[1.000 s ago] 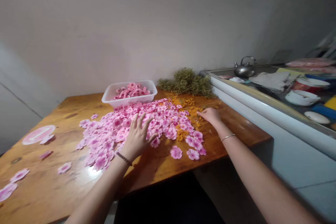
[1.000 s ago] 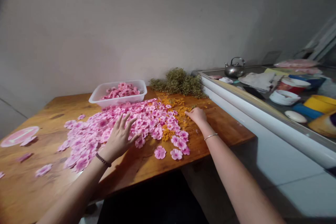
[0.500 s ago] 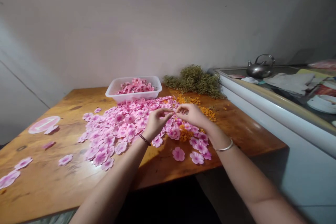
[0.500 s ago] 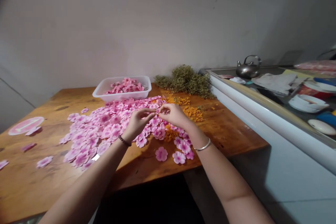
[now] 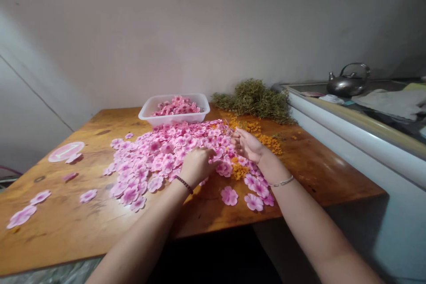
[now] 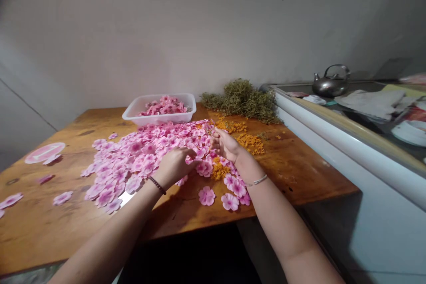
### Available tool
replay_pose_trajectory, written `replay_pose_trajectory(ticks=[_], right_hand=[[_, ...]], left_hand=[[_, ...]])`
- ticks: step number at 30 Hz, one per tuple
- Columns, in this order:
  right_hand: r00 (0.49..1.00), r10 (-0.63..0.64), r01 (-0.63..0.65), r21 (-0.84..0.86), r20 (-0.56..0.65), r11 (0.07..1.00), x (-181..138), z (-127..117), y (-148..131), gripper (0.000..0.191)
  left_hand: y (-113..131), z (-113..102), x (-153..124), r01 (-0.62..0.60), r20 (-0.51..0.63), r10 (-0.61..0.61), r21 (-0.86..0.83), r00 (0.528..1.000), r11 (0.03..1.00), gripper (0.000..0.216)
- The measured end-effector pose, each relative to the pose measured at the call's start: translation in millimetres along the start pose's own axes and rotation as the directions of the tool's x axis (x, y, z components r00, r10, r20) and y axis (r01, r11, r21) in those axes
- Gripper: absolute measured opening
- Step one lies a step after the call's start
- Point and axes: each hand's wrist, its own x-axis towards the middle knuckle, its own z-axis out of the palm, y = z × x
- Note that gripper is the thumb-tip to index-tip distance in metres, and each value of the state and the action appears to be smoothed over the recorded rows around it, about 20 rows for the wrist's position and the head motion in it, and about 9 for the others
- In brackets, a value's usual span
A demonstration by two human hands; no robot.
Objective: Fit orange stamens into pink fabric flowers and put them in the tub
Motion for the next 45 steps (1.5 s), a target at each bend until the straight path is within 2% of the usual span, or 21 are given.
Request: replay_pose_trajectory(ticks=[2,3,6,8,10,12,14,16,18,20,22,24,27,29,32,35,37,39,41,43,45], right_hand=[[0.995,-0.054,0.048,-0.072,-0.084,0.996,0,-1,-1,0.021],[0.989,-0.086,0.070,-0.134,-0.118,0.988,-1,-1,-1,0.020],[0.990,-0.078,0.038,-0.324,-0.114,0.945,-1,1,5,0.023],[0.999,-0.029,0.009,-0.398,-0.042,0.917,0,2,10,0.027],[0.998,-0.065,0.060,-0.429,0.003,0.901,3,3,15,0.034],[0.983,-0.179,0.144,-0.450,-0.036,0.881,8,2,19,0.039],[0.956,-0.271,0.185,-0.495,-0.108,0.849,14,-1,21,0.041],[0.937,-0.321,0.205,-0.528,-0.138,0.824,19,-4,22,0.043],[0.930,-0.344,0.236,-0.506,-0.129,0.829,22,-7,22,0.047],[0.929,-0.351,0.263,-0.454,-0.120,0.852,23,-7,23,0.052],[0.928,-0.351,0.268,-0.433,-0.124,0.861,23,-6,23,0.053],[0.933,-0.339,0.257,-0.442,-0.118,0.860,21,-4,23,0.052],[0.948,-0.306,0.241,-0.435,-0.086,0.868,20,-1,24,0.046],[0.950,-0.302,0.236,-0.456,-0.078,0.858,19,0,24,0.042],[0.929,-0.350,0.224,-0.572,-0.119,0.789,18,1,22,0.040],[0.878,-0.443,0.230,-0.650,-0.183,0.724,14,1,19,0.040],[0.905,-0.391,0.227,-0.590,-0.166,0.775,10,3,17,0.034],[0.968,-0.243,0.188,-0.462,-0.063,0.867,7,5,16,0.032],[0.988,-0.152,0.155,-0.380,0.039,0.912,6,6,17,0.041],[0.979,-0.195,0.199,-0.382,0.049,0.902,8,5,19,0.052],[0.958,-0.286,0.255,-0.428,-0.009,0.867,12,1,21,0.057]], left_hand=[[0,2,-2,-0.031,0.164,0.009,0.131,0.986,0.991,0.016],[0,3,-3,-0.045,0.168,0.017,0.163,0.986,0.986,0.017],[-3,1,-2,-0.097,-0.061,0.109,0.176,0.992,0.980,0.019],[-4,-1,-1,-0.184,-0.209,0.223,0.191,0.952,0.964,0.019],[-5,-4,-1,-0.277,-0.246,0.326,0.214,0.913,0.937,0.017],[-6,-4,-1,-0.289,-0.237,0.332,0.198,0.913,0.937,0.016],[-5,-4,-2,-0.232,-0.155,0.251,0.133,0.955,0.964,0.017],[-5,-3,-2,-0.191,0.032,0.189,0.083,0.981,0.978,0.018],[-5,-2,-2,-0.170,0.235,0.146,0.086,0.961,0.982,0.012],[-6,-2,-1,-0.143,0.331,0.097,0.117,0.939,0.983,0.015],[-6,-4,-1,-0.127,0.279,0.091,0.113,0.956,0.985,0.018],[-6,-7,-1,-0.155,0.089,0.147,0.091,0.985,0.984,0.016],[-7,-10,-1,-0.197,-0.205,0.215,0.107,0.955,0.975,0.019],[-9,-10,-1,-0.187,-0.288,0.219,0.134,0.932,0.973,0.020],[-12,-10,-1,-0.115,-0.323,0.168,0.176,0.931,0.978,0.019],[-13,-10,-1,-0.064,-0.340,0.128,0.193,0.932,0.979,0.019],[-11,-9,-2,-0.089,-0.347,0.150,0.186,0.926,0.979,0.020],[-9,-8,-3,-0.157,-0.325,0.213,0.190,0.921,0.969,0.020],[-6,-7,-4,-0.240,-0.266,0.288,0.199,0.920,0.950,0.019],[-3,-4,-5,-0.278,-0.210,0.314,0.184,0.926,0.943,0.017],[0,0,-5,-0.229,-0.177,0.247,0.117,0.953,0.966,0.016]])
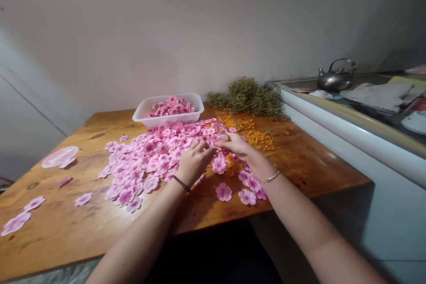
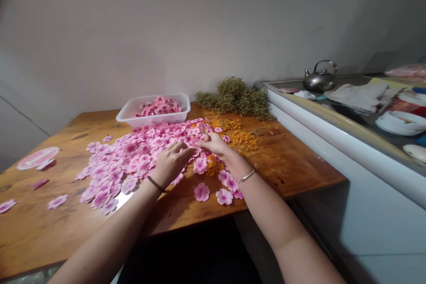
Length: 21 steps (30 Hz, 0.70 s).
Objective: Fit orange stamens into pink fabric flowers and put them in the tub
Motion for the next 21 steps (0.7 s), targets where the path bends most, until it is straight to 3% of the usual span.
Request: replay_pose_trajectory(ticks=[2,4,6,8,12,16,18,21], right_hand=[[0.998,-0.027,0.024,-0.044,-0.056,0.999,4,-3,3,0.058],[0.998,-0.033,0.029,-0.062,-0.054,0.998,7,-5,6,0.058],[0.998,-0.046,0.043,-0.059,-0.035,0.997,9,-7,7,0.059],[0.998,-0.054,0.053,-0.049,-0.016,0.997,10,-8,8,0.059],[0.998,-0.050,0.049,-0.034,-0.035,0.998,12,-10,10,0.058],[0.993,-0.076,0.074,-0.025,-0.088,0.997,11,-13,6,0.057],[0.994,-0.101,0.100,-0.025,-0.047,0.995,8,-13,3,0.056],[0.982,-0.141,0.149,-0.054,0.122,0.987,2,-8,-2,0.054]], left_hand=[[4,6,0,0.162,0.075,-0.156,-0.082,0.985,0.983,0.018],[8,14,0,0.320,0.203,-0.288,-0.150,0.936,0.935,0.020],[10,22,0,0.408,0.321,-0.335,-0.196,0.886,0.892,0.021],[10,27,0,0.450,0.365,-0.347,-0.253,0.864,0.856,0.017],[1,28,1,0.535,0.329,-0.429,-0.396,0.841,0.746,0.017],[-8,22,2,0.542,0.260,-0.476,-0.356,0.840,0.761,0.016],[-10,19,3,0.541,0.193,-0.505,-0.324,0.841,0.776,0.016],[-9,16,5,0.539,0.113,-0.546,-0.415,0.830,0.733,0.015]])
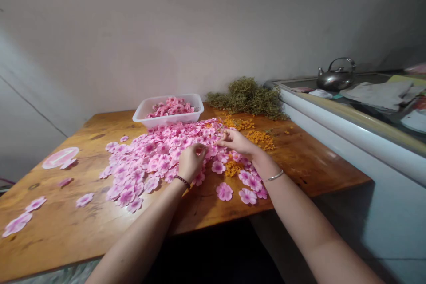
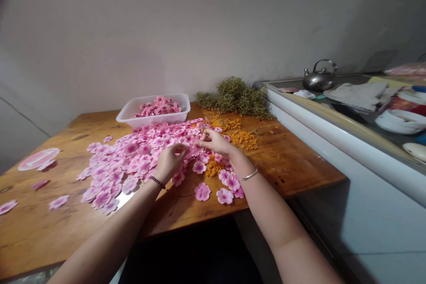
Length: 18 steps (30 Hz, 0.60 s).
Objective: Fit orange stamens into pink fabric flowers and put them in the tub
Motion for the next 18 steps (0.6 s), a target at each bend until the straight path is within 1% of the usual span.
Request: replay_pose_trajectory(ticks=[1,3,5,7,9,12,14,16,17,18], right_hand=[[0.999,-0.015,0.016,-0.012,0.044,1.000,-1,2,-1,0.054],[0.997,-0.041,0.044,-0.036,0.071,0.998,-3,7,1,0.054],[0.997,-0.066,0.067,-0.061,0.028,0.996,-2,11,5,0.056],[0.994,-0.099,0.095,-0.088,-0.038,0.992,1,14,10,0.057],[0.986,-0.130,0.117,-0.115,-0.108,0.986,4,14,14,0.058],[0.976,-0.133,0.107,-0.156,-0.171,0.982,5,14,13,0.055],[0.987,-0.089,0.069,-0.148,-0.131,0.987,3,14,10,0.051],[0.998,-0.037,0.030,-0.114,-0.058,0.993,2,14,6,0.049],[0.999,-0.022,0.018,-0.098,-0.035,0.995,1,13,5,0.050],[0.999,-0.014,0.011,-0.087,-0.040,0.996,1,13,5,0.051]], left_hand=[[1,0,0,0.019,0.001,-0.019,-0.089,1.000,0.996,0.018],[3,2,0,0.095,0.066,-0.078,-0.314,0.995,0.945,0.030],[5,3,-1,0.207,0.169,-0.140,-0.498,0.976,0.842,0.042],[8,3,-2,0.303,0.261,-0.179,-0.592,0.949,0.747,0.051],[10,2,-3,0.349,0.311,-0.189,-0.619,0.931,0.703,0.054],[12,2,-3,0.366,0.335,-0.186,-0.630,0.924,0.685,0.052],[12,3,-2,0.360,0.322,-0.187,-0.649,0.928,0.670,0.051],[11,4,-2,0.345,0.292,-0.195,-0.657,0.936,0.670,0.051],[11,5,-2,0.333,0.274,-0.200,-0.642,0.941,0.691,0.051],[11,4,-3,0.312,0.247,-0.200,-0.604,0.948,0.733,0.049]])
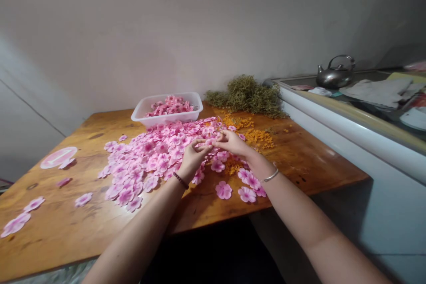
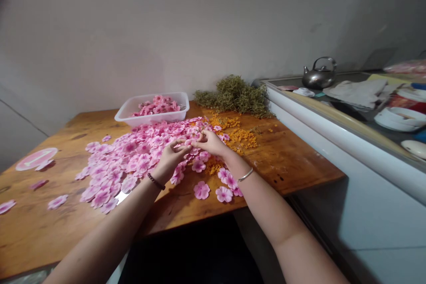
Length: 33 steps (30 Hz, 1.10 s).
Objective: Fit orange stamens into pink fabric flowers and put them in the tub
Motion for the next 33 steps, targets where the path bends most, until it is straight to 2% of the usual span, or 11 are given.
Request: replay_pose_trajectory(ticks=[2,3,5,8,11,14,18,21,24,27,33], right_hand=[[0.997,0.001,-0.002,-0.002,-0.081,1.000,2,-1,2,0.054],[0.991,0.003,-0.005,-0.013,-0.133,1.000,3,-2,3,0.055],[0.975,0.006,-0.015,-0.036,-0.223,0.999,6,-4,7,0.055],[0.959,0.004,-0.021,-0.059,-0.285,0.998,9,-6,11,0.054],[0.954,-0.005,-0.014,-0.062,-0.299,0.998,10,-6,12,0.052],[0.954,-0.006,-0.013,-0.061,-0.301,0.998,9,-5,12,0.048],[0.957,0.000,-0.019,-0.063,-0.289,0.998,8,-6,13,0.048],[0.963,0.001,-0.009,-0.028,-0.271,1.000,9,-7,14,0.050],[0.972,0.025,-0.020,0.026,-0.234,0.999,9,-6,14,0.054],[0.974,0.047,-0.036,0.052,-0.222,0.998,8,-3,9,0.057],[0.984,0.046,-0.032,0.084,-0.173,0.996,3,1,1,0.061]], left_hand=[[0,0,-3,-0.097,-0.035,0.108,0.226,0.994,0.969,0.042],[-1,0,-5,-0.173,-0.013,0.191,0.372,0.981,0.912,0.037],[-1,1,-9,-0.347,0.162,0.316,0.610,0.935,0.713,0.022],[-5,6,-15,-0.555,0.479,0.281,0.686,0.831,0.471,0.008],[-10,13,-19,-0.592,0.555,0.216,0.700,0.803,0.400,0.011],[-12,18,-21,-0.566,0.543,0.180,0.726,0.820,0.391,0.011],[-11,19,-21,-0.535,0.447,0.294,0.690,0.845,0.487,0.011],[-9,15,-16,-0.472,0.238,0.419,0.601,0.876,0.645,0.008],[-8,10,-10,-0.430,0.019,0.490,0.508,0.872,0.746,0.007],[-7,6,-6,-0.448,-0.062,0.543,0.490,0.837,0.747,0.007],[-5,4,-7,-0.478,-0.067,0.587,0.510,0.807,0.715,0.009]])
